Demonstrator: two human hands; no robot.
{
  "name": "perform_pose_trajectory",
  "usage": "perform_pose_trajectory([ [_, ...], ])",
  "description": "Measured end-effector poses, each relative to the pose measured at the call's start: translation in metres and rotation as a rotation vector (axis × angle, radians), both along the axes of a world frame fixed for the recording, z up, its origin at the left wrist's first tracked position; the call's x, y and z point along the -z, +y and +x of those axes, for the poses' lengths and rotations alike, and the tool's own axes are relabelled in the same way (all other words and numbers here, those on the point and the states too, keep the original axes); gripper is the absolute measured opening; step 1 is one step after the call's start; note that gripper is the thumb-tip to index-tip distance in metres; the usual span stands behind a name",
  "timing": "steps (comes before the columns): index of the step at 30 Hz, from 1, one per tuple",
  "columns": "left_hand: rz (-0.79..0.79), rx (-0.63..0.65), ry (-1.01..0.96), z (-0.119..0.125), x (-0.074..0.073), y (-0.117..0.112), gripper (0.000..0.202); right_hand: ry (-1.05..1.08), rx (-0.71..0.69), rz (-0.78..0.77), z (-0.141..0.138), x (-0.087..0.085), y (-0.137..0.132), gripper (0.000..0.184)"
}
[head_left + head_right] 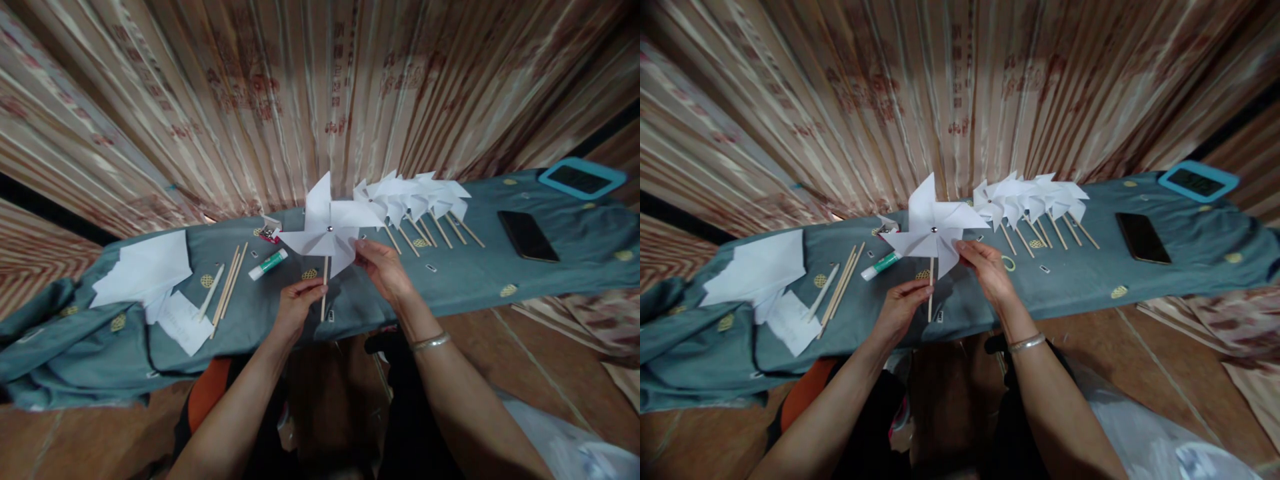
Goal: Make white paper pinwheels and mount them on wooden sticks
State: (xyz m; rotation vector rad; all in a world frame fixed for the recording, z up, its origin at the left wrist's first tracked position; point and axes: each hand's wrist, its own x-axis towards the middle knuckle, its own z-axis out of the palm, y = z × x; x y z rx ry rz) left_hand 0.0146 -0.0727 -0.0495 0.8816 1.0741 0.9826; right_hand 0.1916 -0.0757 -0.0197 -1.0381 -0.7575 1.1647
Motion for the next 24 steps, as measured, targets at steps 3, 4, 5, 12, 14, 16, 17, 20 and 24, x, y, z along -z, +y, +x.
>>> perform_pose_trajectory([
  [3,-0.008,-0.001,-0.004,0.000,0.000,0.000,0.026,-0.009,0.004,-0.001,-0.001,0.000,0.001,0.029],
  [4,-0.008,0.001,-0.008,0.000,0.000,-0.001,0.026,-0.013,0.007,-0.003,-0.001,0.000,0.001,0.029],
  [5,-0.006,0.004,-0.011,0.000,0.000,-0.001,0.026,-0.018,0.011,-0.006,-0.001,0.000,0.002,0.029],
  [12,0.010,0.018,0.001,0.000,0.002,-0.001,0.026,-0.037,0.036,-0.016,-0.001,0.000,0.002,0.030],
  [14,0.012,0.014,-0.001,0.001,0.004,-0.001,0.026,-0.052,0.046,-0.008,-0.002,0.001,0.002,0.030],
  [16,0.006,0.002,-0.007,0.001,0.005,0.000,0.027,-0.073,0.063,-0.005,-0.005,0.002,0.003,0.029],
  [17,0.001,-0.006,-0.013,0.002,0.005,-0.001,0.028,-0.078,0.072,-0.008,-0.006,0.002,0.003,0.029],
  [20,-0.010,-0.020,-0.033,0.003,0.005,-0.001,0.028,-0.057,0.102,-0.031,-0.012,0.003,0.003,0.029],
  [24,0.005,-0.018,-0.041,0.005,0.003,-0.003,0.025,0.006,0.123,-0.046,-0.021,0.003,0.004,0.029],
])
